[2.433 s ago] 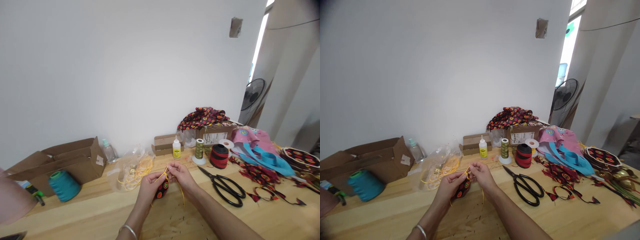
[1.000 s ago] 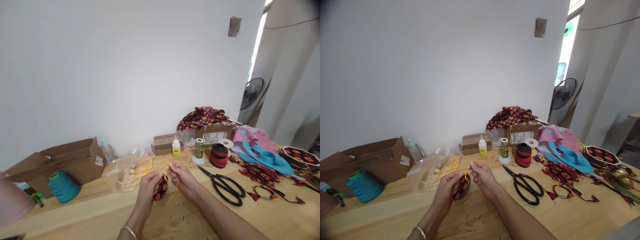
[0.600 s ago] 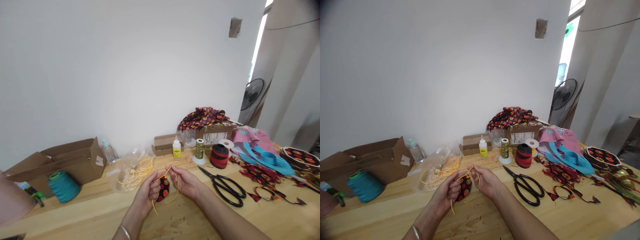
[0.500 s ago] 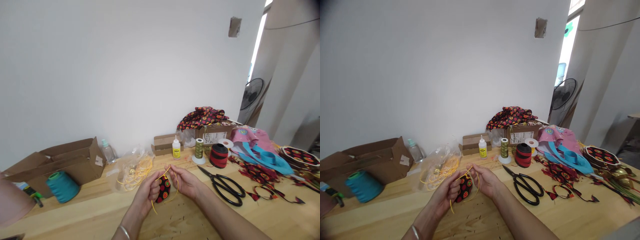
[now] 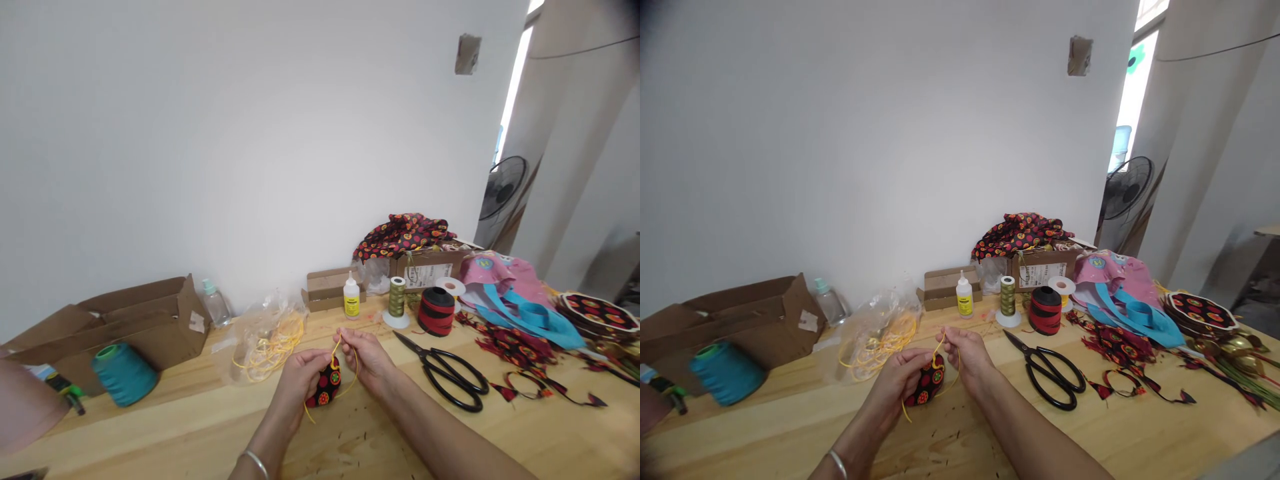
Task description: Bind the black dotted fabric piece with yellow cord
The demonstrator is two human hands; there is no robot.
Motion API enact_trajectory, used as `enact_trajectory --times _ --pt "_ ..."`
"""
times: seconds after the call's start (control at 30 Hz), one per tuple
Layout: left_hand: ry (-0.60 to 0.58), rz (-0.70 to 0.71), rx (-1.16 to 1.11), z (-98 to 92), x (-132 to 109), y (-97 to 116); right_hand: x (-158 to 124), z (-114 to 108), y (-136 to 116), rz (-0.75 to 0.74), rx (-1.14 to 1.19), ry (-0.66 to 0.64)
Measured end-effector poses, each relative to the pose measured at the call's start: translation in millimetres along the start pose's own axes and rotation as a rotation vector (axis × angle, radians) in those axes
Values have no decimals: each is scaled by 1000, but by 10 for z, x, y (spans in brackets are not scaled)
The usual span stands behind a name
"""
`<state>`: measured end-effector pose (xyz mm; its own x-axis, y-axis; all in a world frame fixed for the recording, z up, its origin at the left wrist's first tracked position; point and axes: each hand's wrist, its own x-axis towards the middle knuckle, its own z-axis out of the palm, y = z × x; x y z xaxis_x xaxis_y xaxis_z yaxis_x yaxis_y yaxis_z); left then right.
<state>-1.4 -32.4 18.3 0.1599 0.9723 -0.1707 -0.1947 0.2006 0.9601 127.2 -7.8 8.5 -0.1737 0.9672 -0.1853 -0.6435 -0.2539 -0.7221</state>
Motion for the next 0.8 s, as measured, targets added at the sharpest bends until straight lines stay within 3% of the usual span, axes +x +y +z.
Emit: enact_trajectory --times 0.17,0.3,0.37,0.47,0.57,0.63,0.8 --pt "-5 -27 -14 -56 24 1 6 -20 -113 -78 -155 29" --pt "-40 -34 -82 -124 44 10 -6 -88 -332 -253 22 250" --pt "-52 -32 -102 -139 48 14 -13 -121 -416 -245 120 262" --pt "-58 -35 -102 -139 48 15 -10 -134 -425 -154 150 163" --pt "-57 -42 -95 -126 43 15 -6 -85 -313 -110 -19 100" --pt "-65 -45 -76 -118 36 12 -18 -25 -213 -199 -250 51" --pt "-95 -21 -25 -110 23 -4 -73 74 -14 -447 -819 -228"
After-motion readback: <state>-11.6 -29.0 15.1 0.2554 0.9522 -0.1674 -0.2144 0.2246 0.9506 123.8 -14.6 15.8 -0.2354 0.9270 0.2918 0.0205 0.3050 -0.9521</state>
